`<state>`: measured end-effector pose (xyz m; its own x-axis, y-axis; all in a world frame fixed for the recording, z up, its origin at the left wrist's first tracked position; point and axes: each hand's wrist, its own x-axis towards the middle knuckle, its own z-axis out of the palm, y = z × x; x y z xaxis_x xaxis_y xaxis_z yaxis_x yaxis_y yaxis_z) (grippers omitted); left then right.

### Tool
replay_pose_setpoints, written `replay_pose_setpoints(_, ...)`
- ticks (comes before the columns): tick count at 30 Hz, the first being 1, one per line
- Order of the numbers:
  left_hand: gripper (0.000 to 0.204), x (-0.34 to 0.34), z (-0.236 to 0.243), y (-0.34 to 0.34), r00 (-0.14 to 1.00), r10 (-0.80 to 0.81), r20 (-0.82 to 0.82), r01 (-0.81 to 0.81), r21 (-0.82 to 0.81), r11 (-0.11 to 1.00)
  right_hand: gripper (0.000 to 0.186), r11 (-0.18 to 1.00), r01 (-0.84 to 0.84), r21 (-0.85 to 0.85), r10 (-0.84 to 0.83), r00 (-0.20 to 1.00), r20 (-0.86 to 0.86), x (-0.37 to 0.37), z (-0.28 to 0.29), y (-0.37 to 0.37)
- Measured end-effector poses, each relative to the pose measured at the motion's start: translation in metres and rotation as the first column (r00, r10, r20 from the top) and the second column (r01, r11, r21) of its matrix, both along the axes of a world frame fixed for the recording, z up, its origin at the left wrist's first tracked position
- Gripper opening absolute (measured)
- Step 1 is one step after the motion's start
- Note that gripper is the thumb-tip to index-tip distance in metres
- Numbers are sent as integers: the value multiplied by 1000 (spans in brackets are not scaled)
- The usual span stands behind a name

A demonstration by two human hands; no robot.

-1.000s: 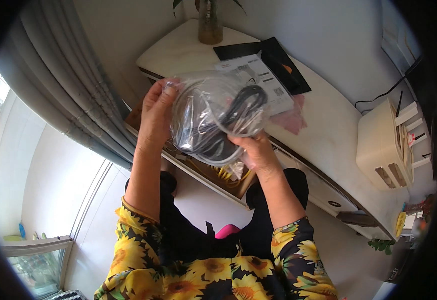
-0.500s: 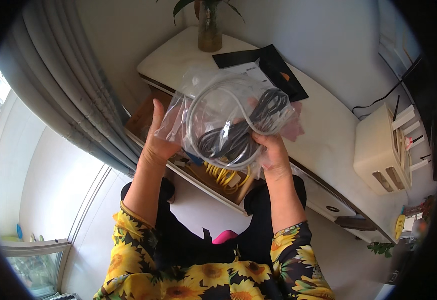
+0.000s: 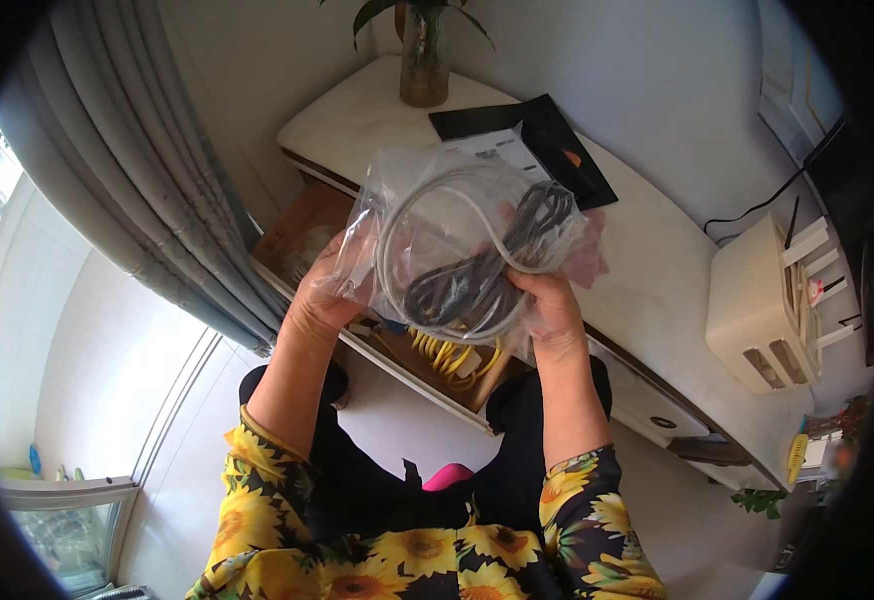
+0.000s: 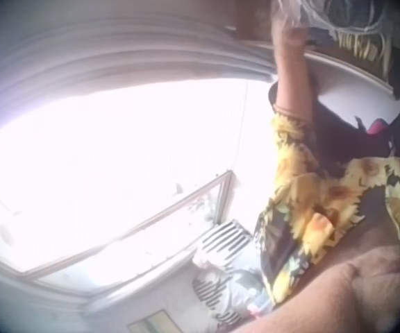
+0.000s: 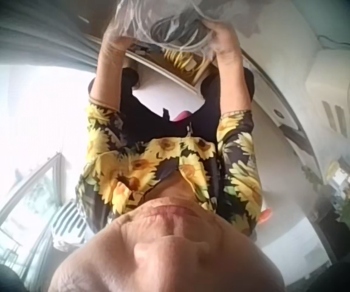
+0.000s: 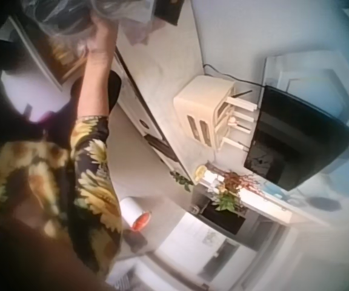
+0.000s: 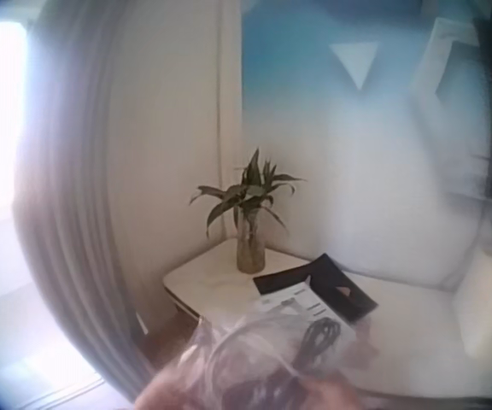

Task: The person sits on the floor and organizes items in a low wooden drawer. They coil a yellow extension cord and place it inside, followed by a folded patterned cloth, a blue box, a plastic bag containing a black cable, a white paper document, and a black pouch. Finally, they wipe the surface of the drawer with a pink cloth.

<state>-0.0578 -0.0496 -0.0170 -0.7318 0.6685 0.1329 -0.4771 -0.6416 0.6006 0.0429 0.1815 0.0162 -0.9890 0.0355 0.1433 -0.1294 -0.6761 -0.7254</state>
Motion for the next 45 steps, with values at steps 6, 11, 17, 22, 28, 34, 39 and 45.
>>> replay_pose_setpoints(6, 82, 6, 17, 2, 978, -152, 144, 123, 194, 973, 60, 991, 135, 14, -136, 989, 50, -10, -14, 4)
replay_pose_setpoints(11, 91, 10, 16, 0, 984, -118, -134, 133, 108, 985, 56, 975, 223, -8, -222, 973, 66, -12, -20, -5)
replay_pose_setpoints(17, 47, 10, 3, -18, 982, 186, -13, -184, -234, 955, 36, 980, 139, 145, -145, 989, 37, -9, -30, -36)
replay_pose_setpoints(22, 35, 0, -6, -73, 963, 247, -109, -269, -341, 901, 40, 990, -21, 136, 22, 1000, -2, -13, -42, -69)
replay_pose_setpoints(28, 24, -9, -28, -119, 939, 343, -8, -308, -461, 832, 44, 973, -214, -90, 231, 930, 285, -18, -85, -105)
replay_pose_setpoints(34, 14, -21, -59, -115, 832, 548, 86, -423, -539, 728, 72, 986, -113, -119, 156, 872, 464, -22, -109, -125)
replay_pose_setpoints(39, 17, -78, -167, -151, 588, 239, -773, -791, -488, 368, 75, 971, -175, -160, 230, 858, 459, -39, -156, -132)
replay_pose_setpoints(45, 37, -86, -128, -68, 818, 560, -133, -421, -803, 423, 59, 980, -172, 100, 96, 848, 522, -39, -176, -105)
